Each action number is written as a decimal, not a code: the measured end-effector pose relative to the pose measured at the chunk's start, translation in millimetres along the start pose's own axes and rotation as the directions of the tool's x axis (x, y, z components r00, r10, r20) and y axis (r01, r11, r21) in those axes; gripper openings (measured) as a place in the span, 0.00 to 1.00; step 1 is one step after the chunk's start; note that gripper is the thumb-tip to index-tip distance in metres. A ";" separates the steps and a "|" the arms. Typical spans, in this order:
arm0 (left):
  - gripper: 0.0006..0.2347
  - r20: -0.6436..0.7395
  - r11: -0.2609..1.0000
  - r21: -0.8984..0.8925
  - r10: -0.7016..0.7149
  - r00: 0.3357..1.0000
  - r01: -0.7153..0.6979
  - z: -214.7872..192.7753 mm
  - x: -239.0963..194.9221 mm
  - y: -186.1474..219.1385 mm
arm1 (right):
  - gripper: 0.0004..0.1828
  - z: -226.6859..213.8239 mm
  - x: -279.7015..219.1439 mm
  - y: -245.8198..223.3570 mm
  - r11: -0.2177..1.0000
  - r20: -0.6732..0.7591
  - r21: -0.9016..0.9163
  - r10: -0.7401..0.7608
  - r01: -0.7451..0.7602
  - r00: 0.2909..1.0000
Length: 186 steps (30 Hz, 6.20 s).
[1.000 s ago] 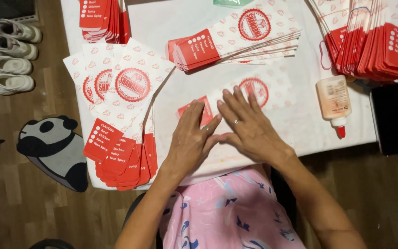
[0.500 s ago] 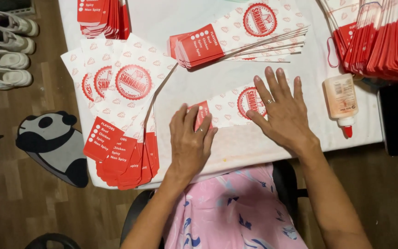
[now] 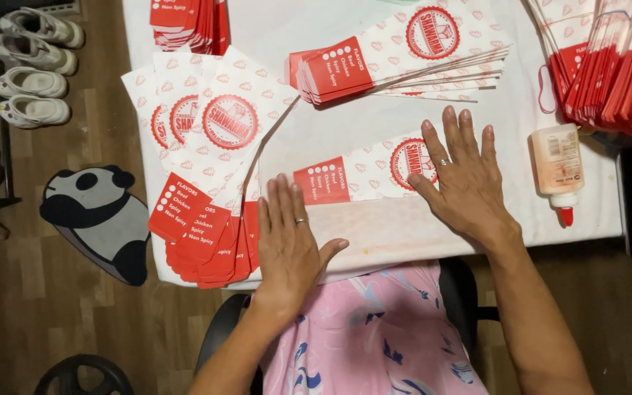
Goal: Applying glue to the edges of paper food wrappers and folding them into their final shape.
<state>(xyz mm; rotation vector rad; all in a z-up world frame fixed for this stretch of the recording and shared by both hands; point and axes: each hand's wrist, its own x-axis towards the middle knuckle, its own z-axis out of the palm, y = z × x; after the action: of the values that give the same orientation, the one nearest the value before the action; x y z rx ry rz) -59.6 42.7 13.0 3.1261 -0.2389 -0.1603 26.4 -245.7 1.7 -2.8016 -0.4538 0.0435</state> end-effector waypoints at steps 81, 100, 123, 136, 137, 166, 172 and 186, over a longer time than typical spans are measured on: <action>0.09 -0.105 0.669 -0.708 0.219 0.970 -0.227 -44.4 97.5 -7.6 | 0.23 -16.2 -85.6 111.6 0.693 -0.631 0.712 0.562 0.113 0.534; 0.09 0.016 0.618 -0.781 0.163 0.987 -0.089 -56.8 104.4 -13.0 | 0.13 -7.9 -63.9 55.4 0.307 -0.388 0.920 0.634 0.243 0.668; 0.06 0.178 0.440 -0.892 0.131 0.975 0.104 -43.6 122.5 -22.6 | 0.17 36.7 -8.2 -120.9 0.113 -0.283 0.959 0.463 0.261 0.840; 0.18 -0.397 0.743 -0.427 0.358 0.845 -0.516 -13.4 60.2 18.9 | 0.37 3.4 -57.5 -84.5 -0.264 0.099 0.964 0.311 -0.014 0.945; 0.20 -0.446 0.763 -0.345 0.379 0.811 -0.547 -11.4 58.5 20.9 | 0.35 5.4 -57.3 -84.6 -0.274 0.136 0.960 0.286 -0.055 0.949; 0.23 -0.474 0.753 -0.363 0.357 0.805 -0.549 18.7 52.1 25.0 | 0.31 -9.5 -62.1 31.1 -0.345 0.089 0.933 0.493 0.101 0.865; 0.23 -0.396 0.748 -0.409 0.370 0.840 -0.522 13.2 51.4 22.1 | 0.30 19.4 -3.6 -17.0 -0.621 0.299 0.772 0.161 -0.139 0.941; 0.25 -0.460 0.714 -0.342 0.441 0.771 -0.612 26.1 49.7 17.3 | 0.27 -31.9 -31.4 43.6 -0.686 0.207 0.726 0.284 0.047 0.936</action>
<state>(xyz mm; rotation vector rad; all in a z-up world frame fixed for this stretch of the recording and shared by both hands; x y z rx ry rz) -16.0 18.2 -17.9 2.4005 -0.9282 0.2964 12.3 -304.3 18.6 -0.5391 0.2366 0.1680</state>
